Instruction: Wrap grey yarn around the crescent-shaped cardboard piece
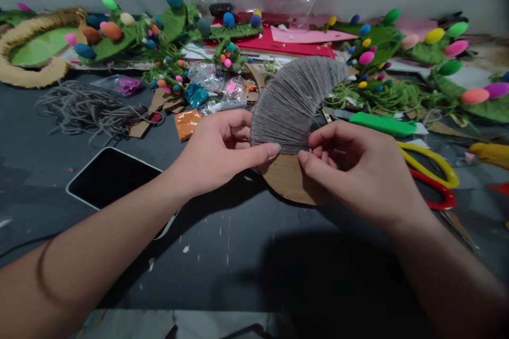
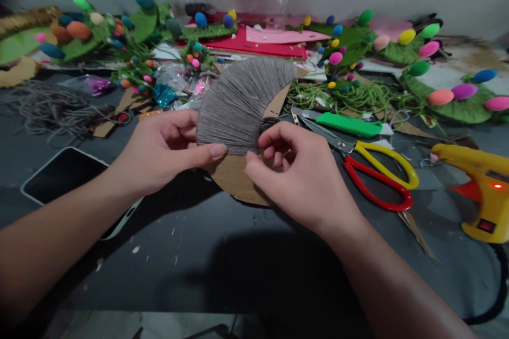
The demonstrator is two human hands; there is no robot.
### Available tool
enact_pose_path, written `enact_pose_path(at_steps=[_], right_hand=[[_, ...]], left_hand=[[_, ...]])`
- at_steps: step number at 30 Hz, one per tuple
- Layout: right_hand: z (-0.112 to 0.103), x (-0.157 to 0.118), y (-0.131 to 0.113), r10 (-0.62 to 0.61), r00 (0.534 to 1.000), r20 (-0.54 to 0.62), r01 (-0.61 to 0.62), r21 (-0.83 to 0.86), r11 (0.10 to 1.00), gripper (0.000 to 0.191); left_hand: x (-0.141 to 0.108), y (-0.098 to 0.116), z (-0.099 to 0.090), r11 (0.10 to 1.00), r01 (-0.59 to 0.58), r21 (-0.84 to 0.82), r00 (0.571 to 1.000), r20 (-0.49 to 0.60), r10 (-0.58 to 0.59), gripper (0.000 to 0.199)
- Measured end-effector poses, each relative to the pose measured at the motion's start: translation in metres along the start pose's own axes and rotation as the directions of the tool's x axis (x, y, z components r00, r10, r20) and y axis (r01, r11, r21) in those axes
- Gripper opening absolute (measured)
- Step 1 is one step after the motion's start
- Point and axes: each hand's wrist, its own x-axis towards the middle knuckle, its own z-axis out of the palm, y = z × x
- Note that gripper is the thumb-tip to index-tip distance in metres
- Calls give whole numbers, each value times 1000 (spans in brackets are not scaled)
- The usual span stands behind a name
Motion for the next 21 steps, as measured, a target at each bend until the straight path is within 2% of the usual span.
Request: enact_pose_path(at_steps=[7,11,16,21], right_hand=[[-7,3,-1,-3,999,53,2,19,1000,13],[-6,3,-3,1,1000,26,0,-22,1000,26],[-2,2,1,58,997,46,-61,72,996,33],[-6,4,6,-2,998,63,-1,41,999,30]], left_hand=[[-1,1,0,1000,17,-20,1000,-5,-17,25],[-1,0,0,999,12,-34,1000,8,-12,27],[0,0,1,1000,-1,-9,1000,0,1,24],[-1,3,1,1000,22,4,1000,-13,-22,26]])
